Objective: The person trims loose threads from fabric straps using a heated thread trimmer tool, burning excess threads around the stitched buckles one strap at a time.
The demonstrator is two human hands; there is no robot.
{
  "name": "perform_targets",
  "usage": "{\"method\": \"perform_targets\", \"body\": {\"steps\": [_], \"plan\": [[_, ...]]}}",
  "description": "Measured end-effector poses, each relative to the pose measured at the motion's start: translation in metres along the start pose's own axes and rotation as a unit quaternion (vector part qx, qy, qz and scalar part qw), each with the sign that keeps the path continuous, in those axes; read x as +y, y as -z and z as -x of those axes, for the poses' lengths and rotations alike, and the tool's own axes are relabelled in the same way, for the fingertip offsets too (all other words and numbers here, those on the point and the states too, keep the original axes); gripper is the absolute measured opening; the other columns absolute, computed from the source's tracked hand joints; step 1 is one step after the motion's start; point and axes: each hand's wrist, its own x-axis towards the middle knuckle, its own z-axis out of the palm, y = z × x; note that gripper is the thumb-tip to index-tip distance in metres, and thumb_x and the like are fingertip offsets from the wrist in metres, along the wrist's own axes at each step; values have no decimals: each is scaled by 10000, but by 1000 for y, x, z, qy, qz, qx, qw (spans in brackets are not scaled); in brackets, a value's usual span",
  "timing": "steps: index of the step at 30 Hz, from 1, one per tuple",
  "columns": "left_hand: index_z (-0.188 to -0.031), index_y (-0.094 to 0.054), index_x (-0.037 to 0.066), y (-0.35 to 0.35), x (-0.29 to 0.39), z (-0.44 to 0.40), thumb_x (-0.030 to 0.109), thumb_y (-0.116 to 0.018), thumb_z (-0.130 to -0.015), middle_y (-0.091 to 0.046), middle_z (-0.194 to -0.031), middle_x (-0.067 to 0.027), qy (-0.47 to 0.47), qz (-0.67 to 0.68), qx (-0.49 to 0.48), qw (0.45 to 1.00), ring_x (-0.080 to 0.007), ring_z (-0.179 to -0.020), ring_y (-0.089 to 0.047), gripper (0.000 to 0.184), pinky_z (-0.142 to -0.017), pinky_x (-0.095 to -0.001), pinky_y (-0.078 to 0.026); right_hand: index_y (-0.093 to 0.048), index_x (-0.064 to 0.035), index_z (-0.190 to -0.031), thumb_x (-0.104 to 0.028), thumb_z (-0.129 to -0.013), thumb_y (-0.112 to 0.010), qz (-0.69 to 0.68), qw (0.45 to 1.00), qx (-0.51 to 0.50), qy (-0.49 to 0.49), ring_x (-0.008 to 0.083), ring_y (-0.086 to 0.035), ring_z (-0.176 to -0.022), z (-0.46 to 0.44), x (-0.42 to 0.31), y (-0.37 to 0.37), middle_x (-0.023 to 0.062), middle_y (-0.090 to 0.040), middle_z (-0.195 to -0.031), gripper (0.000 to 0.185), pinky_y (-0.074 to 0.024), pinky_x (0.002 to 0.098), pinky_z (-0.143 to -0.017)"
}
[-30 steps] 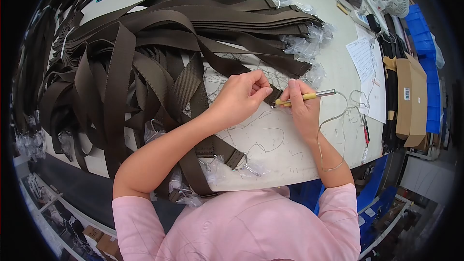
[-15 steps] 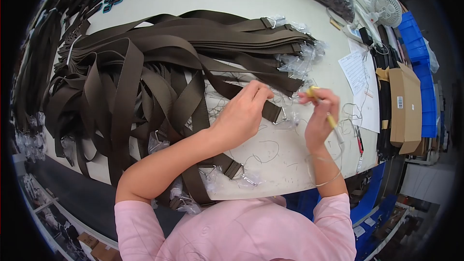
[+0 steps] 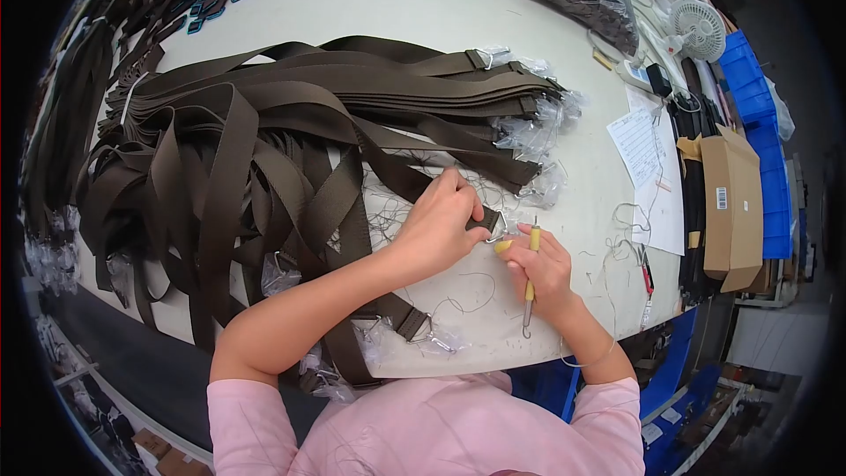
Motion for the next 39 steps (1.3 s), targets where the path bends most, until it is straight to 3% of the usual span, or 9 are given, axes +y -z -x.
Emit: {"method": "perform_targets", "body": {"steps": [3,6,12,13,16,17,20,32,39], "plan": [[-878,-679,17,-3,-3,-1,111,-815,-833,-592,-1039,-117,-15,-2,3,1000,-265,-953,-626,171,-817,-376,-527,-638,-47,-1041,-49,-892,-709,4,1000,-18,9,308,-703,-845,-3,-2,0,109,-715,-900,165,-580,477,-950],[-867,-676,11,4,-2,-2,79,-783,-850,-597,-1000,-112,10,53,-30,998,-243,-889,-637,128,-774,-363,-533,-641,-41,-1066,-190,-1007,-629,-54,998,36,-7,302,-695,-845,-7,8,1,134,-699,-933,160,-576,451,-898],[-873,-659,-2,13,-1,-8,58,-750,-873,-588,-958,-108,30,59,-75,995,-225,-838,-631,109,-754,-352,-529,-651,-26,-1066,-429,-1141,-263,-200,953,158,-162,200,-638,-799,-35,11,6,163,-667,-1052,564,-482,334,-658],[-871,-656,-2,13,-1,-8,57,-748,-874,-587,-954,-107,28,61,-77,995,-224,-838,-630,109,-753,-352,-529,-648,-25,-948,-408,-1148,-248,-275,917,199,-207,135,-606,-717,-40,6,-2,126,-688,-933,589,-441,278,-584],[-869,-650,-3,14,-1,-8,45,-739,-874,-584,-944,-107,26,60,-79,995,-223,-833,-630,102,-751,-350,-527,-625,-37,-825,-386,-1150,-292,-402,830,157,-352,90,-586,-628,-34,11,-16,77,-669,-759,582,-402,237,-533],[-868,-649,-5,15,0,-8,41,-736,-874,-586,-947,-109,26,58,-80,995,-223,-831,-632,99,-749,-349,-528,-601,-55,-755,-367,-1147,-339,-368,823,173,-396,58,-567,-568,-41,3,-16,31,-627,-646,566,-373,214,-504],[-872,-658,-12,12,-4,-8,31,-724,-876,-599,-950,-115,32,76,-67,994,-220,-820,-641,79,-743,-347,-532,-610,-56,-774,-361,-1146,-361,-352,825,122,-425,59,-589,-586,-39,4,-15,29,-641,-677,541,-376,215,-507],[-862,-771,34,17,4,-20,145,-806,-829,-663,-882,-110,99,16,-83,992,-214,-772,-678,121,-723,-358,-542,-604,-64,-764,-384,-1135,-392,-409,794,179,-412,45,-509,-494,-26,16,-22,19,-623,-666,533,-335,199,-424],[-812,-738,14,12,-2,-18,123,-794,-777,-657,-881,-120,70,8,-62,996,-231,-774,-676,127,-728,-361,-543,-600,-51,-766,-346,-1130,-434,-322,836,140,-422,41,-503,-566,-34,-1,-21,13,-617,-684,497,-391,212,-503]]}}
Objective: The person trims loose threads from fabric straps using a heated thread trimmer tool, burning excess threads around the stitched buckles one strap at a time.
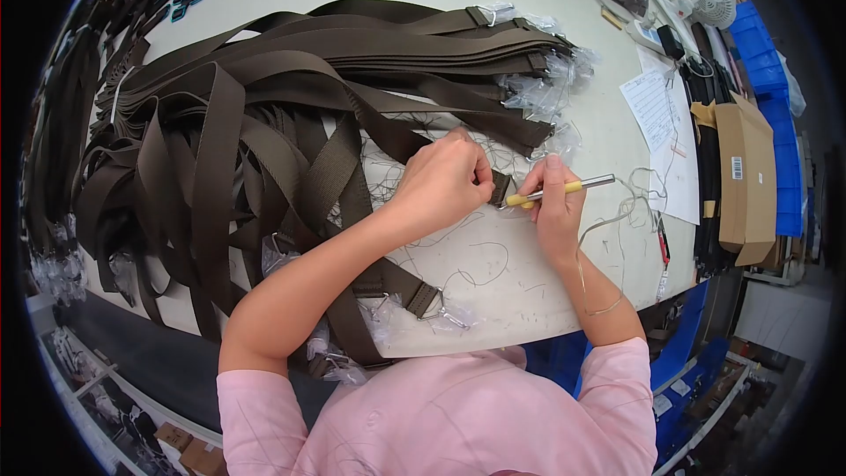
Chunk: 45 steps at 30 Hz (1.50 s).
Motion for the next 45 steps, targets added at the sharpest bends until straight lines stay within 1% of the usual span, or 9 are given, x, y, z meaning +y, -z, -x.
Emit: {"method": "perform_targets", "body": {"steps": [5,9,12,14,15,17,20,45], "plan": [[-800,-721,5,1,0,1,111,-773,-779,-655,-898,-113,-3,6,-2,1000,-222,-790,-675,120,-729,-357,-542,-617,-30,-780,-285,-1127,-460,24,1000,-3,17,60,-519,-629,0,-2,-4,15,-618,-712,458,-433,239,-580],[-807,-714,7,1,-2,0,102,-775,-794,-653,-906,-110,-5,11,-7,1000,-211,-784,-675,113,-731,-354,-540,-627,-19,-785,-271,-1125,-465,38,998,-16,38,62,-509,-639,-1,0,-4,16,-619,-714,453,-432,248,-591],[-787,-706,10,3,-2,-1,81,-767,-790,-666,-932,-157,4,38,-10,999,-314,-843,-692,93,-770,-421,-549,-633,-14,-787,-265,-1124,-468,39,998,-22,38,63,-504,-642,0,-1,-4,19,-622,-714,452,-432,249,-598],[-810,-698,13,3,-2,-1,89,-782,-812,-653,-905,-127,-2,23,-6,1000,-240,-789,-680,114,-740,-378,-541,-637,-12,-784,-265,-1123,-471,36,999,-21,31,63,-501,-644,0,-3,-5,20,-623,-715,454,-431,248,-602],[-821,-694,14,2,-3,-1,94,-790,-823,-646,-891,-112,-5,15,-4,1000,-203,-762,-673,125,-725,-357,-536,-632,-21,-783,-270,-1124,-464,41,998,-21,44,49,-483,-603,-1,-1,-6,14,-622,-709,454,-404,235,-557],[-823,-693,15,2,-3,-1,96,-793,-820,-647,-892,-112,-6,14,-4,1000,-203,-763,-674,128,-727,-357,-537,-623,-40,-779,-280,-1126,-452,50,996,-21,71,21,-448,-520,-2,2,-7,2,-619,-697,455,-350,207,-467],[-824,-692,17,3,-2,-1,100,-794,-820,-647,-893,-114,-5,13,-7,1000,-205,-766,-674,131,-731,-358,-537,-648,-7,-781,-260,-1119,-484,49,998,-25,32,61,-498,-619,-1,-1,-5,20,-629,-703,452,-421,246,-575],[-833,-674,14,3,-2,-1,93,-789,-806,-649,-899,-128,-18,2,-3,1000,-217,-755,-682,143,-709,-373,-539,-649,-2,-784,-251,-1117,-489,48,997,-32,41,64,-510,-623,-1,-1,-5,23,-637,-703,445,-429,249,-579]]}}
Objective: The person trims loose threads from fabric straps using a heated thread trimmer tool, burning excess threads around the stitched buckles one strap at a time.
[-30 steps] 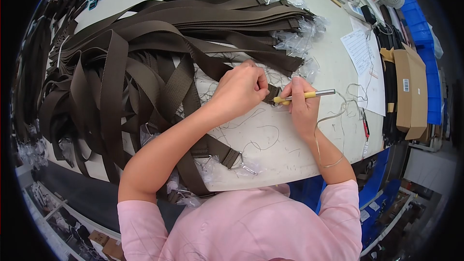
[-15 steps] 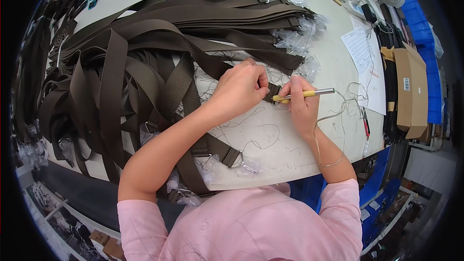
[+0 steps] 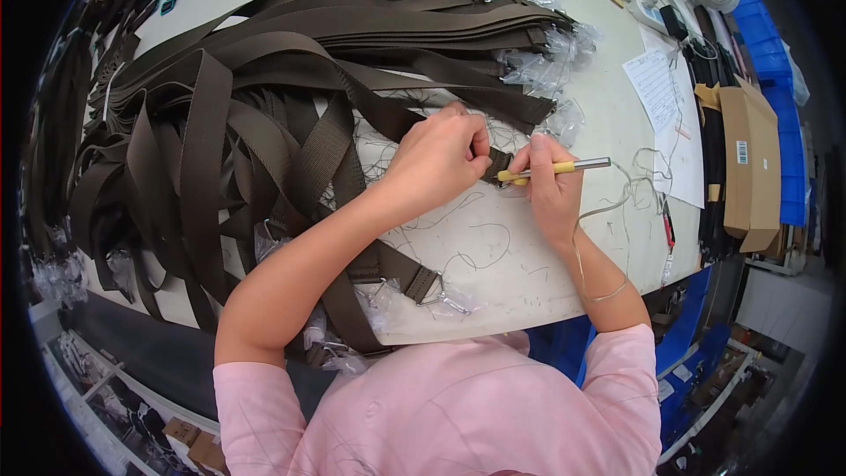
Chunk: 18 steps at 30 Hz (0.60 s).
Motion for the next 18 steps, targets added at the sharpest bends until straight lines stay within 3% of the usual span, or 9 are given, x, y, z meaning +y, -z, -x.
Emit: {"method": "perform_targets", "body": {"steps": [18], "plan": [[-831,-660,12,0,0,0,89,-783,-802,-649,-903,-123,-1,5,-2,1000,-214,-751,-674,148,-713,-371,-539,-652,-9,-784,-265,-1118,-487,-3,1000,4,-2,61,-504,-629,0,0,0,18,-630,-704,453,-429,248,-578]]}}
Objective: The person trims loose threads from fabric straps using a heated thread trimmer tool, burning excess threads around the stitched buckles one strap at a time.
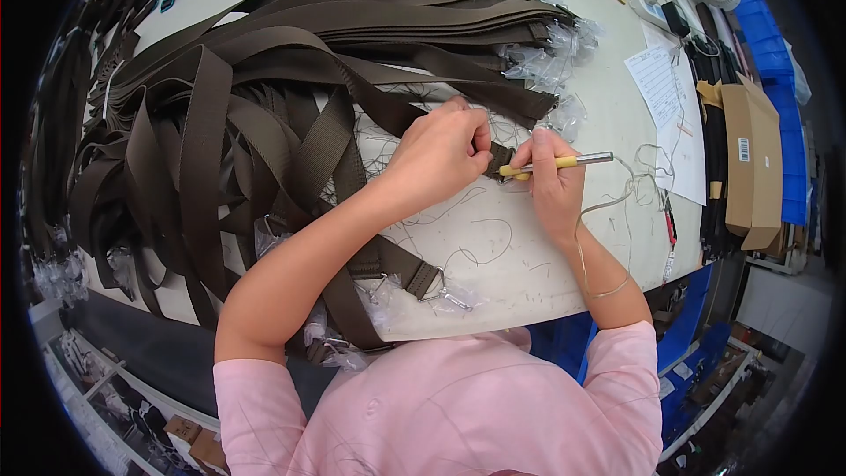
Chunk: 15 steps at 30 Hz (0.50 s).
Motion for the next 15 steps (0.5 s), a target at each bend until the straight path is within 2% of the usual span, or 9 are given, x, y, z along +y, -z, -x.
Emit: {"method": "perform_targets", "body": {"steps": [15], "plan": [[-844,-648,10,1,1,1,74,-772,-808,-637,-915,-125,-4,10,-5,1000,-218,-768,-669,144,-713,-370,-538,-651,-9,-786,-270,-1120,-490,5,1000,-3,4,59,-501,-633,0,1,0,17,-628,-709,453,-425,242,-578]]}}
